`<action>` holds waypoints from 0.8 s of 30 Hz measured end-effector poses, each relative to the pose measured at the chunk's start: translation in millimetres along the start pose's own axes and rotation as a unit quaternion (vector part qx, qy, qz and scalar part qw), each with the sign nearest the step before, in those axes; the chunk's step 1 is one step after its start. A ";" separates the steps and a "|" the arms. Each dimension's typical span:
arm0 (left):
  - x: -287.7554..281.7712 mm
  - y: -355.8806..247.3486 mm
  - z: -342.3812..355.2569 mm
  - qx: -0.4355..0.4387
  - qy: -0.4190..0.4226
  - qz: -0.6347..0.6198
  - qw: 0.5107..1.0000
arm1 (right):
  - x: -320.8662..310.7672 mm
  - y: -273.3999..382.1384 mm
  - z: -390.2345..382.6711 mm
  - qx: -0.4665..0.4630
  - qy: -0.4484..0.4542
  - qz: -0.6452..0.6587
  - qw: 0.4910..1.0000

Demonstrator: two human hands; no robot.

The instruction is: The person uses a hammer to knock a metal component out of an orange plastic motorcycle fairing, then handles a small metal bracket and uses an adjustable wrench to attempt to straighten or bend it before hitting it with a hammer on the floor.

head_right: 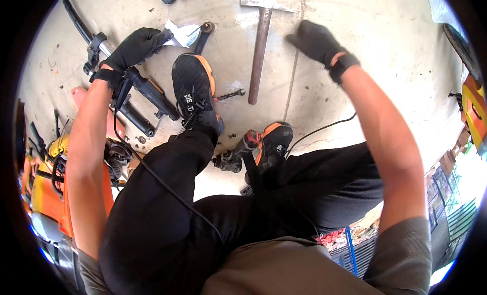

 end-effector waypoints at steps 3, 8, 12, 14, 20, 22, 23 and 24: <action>-0.3 3.5 -3.7 -0.056 0.013 -0.012 0.998 | 18.2 39.3 -10.4 0.032 -0.015 0.089 0.995; -1.1 -1.3 -7.4 -0.059 0.012 -0.023 0.998 | 52.9 79.5 -25.2 0.095 0.003 0.195 0.976; 0.6 6.4 3.0 0.001 0.002 -0.017 1.000 | 54.8 87.7 -25.5 0.105 -0.034 0.133 0.985; 1.2 7.3 3.2 0.020 -0.005 -0.021 1.000 | 58.9 86.6 -22.8 0.114 -0.051 0.127 0.984; -3.5 -12.2 -6.8 0.015 0.014 0.005 1.000 | 69.4 73.5 -32.2 0.177 -0.095 0.315 0.927; -1.7 -7.3 -7.4 0.005 0.024 0.016 1.000 | 87.8 78.0 -39.8 0.198 -0.098 0.556 0.801; 0.4 -1.1 -1.9 0.002 0.020 0.021 1.000 | 97.9 88.2 -43.7 0.207 -0.090 0.701 0.677; -0.2 -0.2 0.3 0.000 0.016 0.027 1.000 | 97.8 96.3 -43.7 0.195 -0.069 0.726 0.656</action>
Point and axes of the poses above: each hand's wrist, its own z-axis towards the middle knuckle, its own x-axis out of the palm, y = z × x, the point moved 9 cm from there along z, towards the middle knuckle, and after that the axes turned 10 degrees about -x, right-handed, at the moved point
